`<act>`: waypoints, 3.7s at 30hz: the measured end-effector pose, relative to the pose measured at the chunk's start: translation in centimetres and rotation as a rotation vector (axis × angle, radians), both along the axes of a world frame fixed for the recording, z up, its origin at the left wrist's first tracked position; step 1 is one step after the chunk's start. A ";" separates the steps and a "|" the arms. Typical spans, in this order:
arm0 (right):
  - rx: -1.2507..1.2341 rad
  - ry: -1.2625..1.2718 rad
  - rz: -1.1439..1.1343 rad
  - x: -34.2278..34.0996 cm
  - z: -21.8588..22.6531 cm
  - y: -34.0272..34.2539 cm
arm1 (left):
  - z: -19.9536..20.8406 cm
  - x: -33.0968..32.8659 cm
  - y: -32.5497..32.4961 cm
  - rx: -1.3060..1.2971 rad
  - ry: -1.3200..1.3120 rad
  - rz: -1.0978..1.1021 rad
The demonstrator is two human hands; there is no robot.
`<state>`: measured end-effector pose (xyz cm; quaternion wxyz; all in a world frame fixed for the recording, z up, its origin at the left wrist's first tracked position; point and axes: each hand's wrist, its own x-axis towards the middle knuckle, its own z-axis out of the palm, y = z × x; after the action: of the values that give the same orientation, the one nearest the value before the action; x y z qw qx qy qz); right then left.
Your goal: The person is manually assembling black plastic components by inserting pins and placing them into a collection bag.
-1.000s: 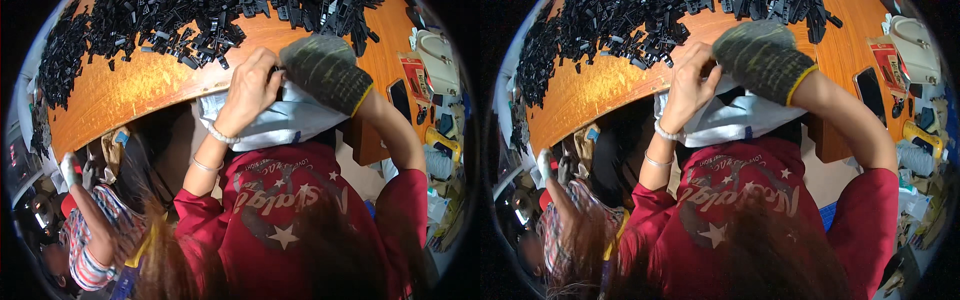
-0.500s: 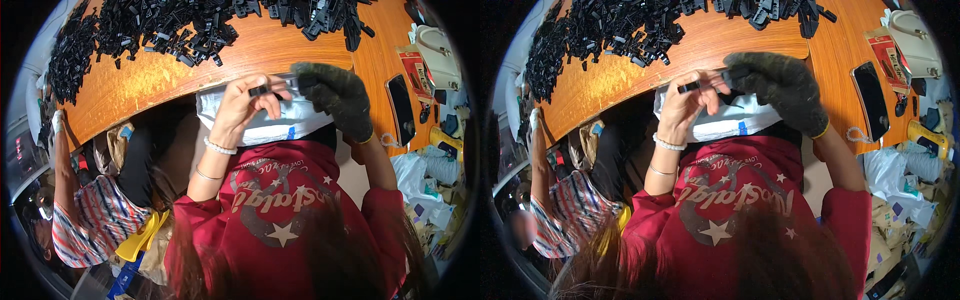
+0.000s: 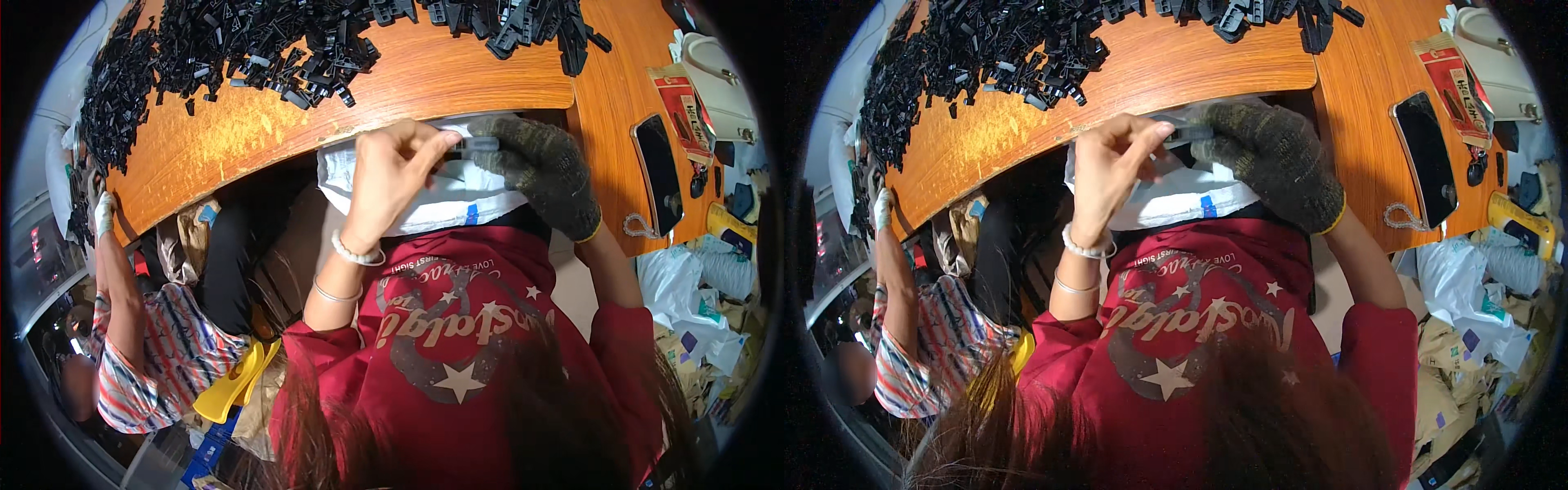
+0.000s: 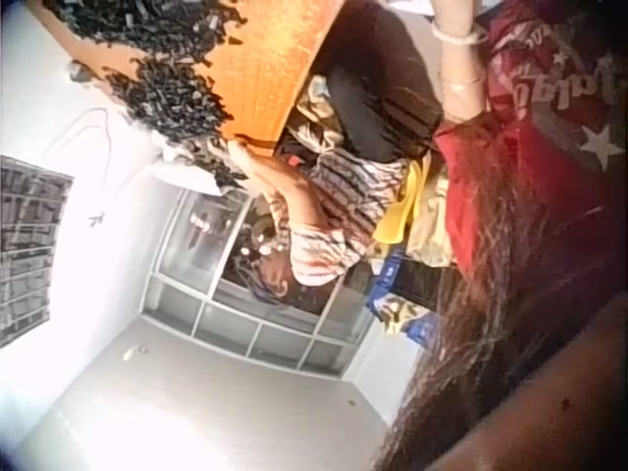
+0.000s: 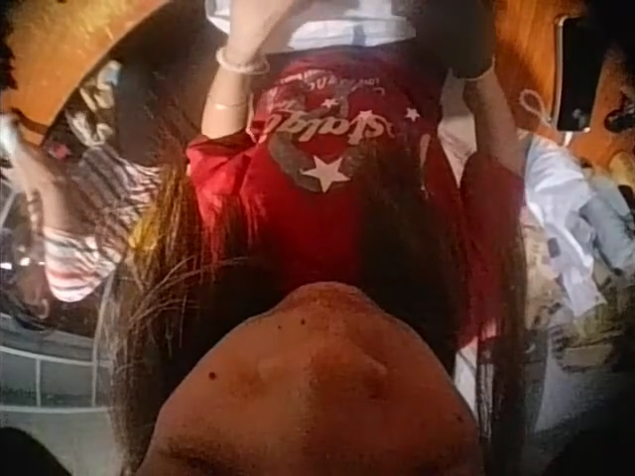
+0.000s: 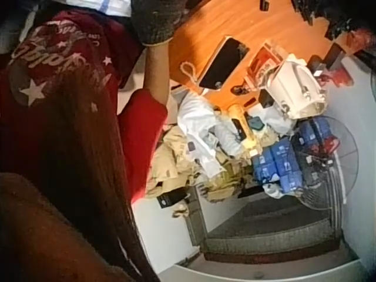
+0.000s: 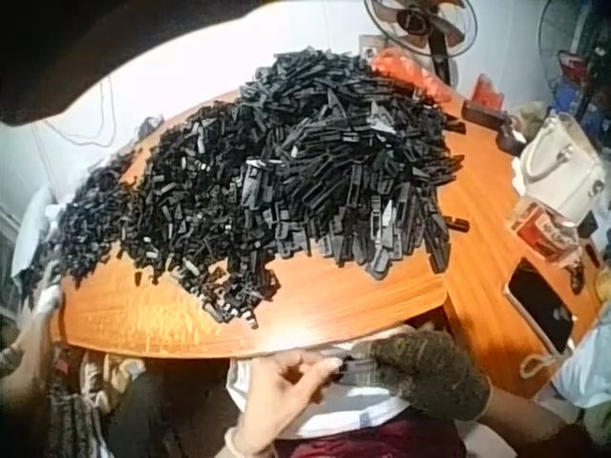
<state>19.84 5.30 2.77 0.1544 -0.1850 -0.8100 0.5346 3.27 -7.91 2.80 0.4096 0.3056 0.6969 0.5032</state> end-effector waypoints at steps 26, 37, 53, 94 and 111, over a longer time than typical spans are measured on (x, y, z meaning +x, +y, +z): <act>-0.196 0.271 -0.038 -2.8 -1.7 2.4 | -0.8 -0.3 3.6 0.142 0.296 0.016; -0.209 -0.040 -0.128 -3.9 0.4 1.7 | -0.6 -6.1 -1.3 0.021 0.978 0.027; 0.935 -0.014 0.264 -4.3 -2.4 4.8 | -1.4 -3.9 1.6 0.207 0.640 -0.086; -0.297 -0.012 0.029 -2.7 0.6 0.1 | -1.0 -1.4 0.4 0.213 -0.553 0.011; -0.099 -0.105 -0.044 -0.4 1.4 0.3 | -1.8 -2.2 10.2 0.309 1.106 -0.308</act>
<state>19.44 5.64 4.21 0.1141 -0.2379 -0.7852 0.5602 1.10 2.26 1.00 0.0048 0.6759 0.6732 0.2999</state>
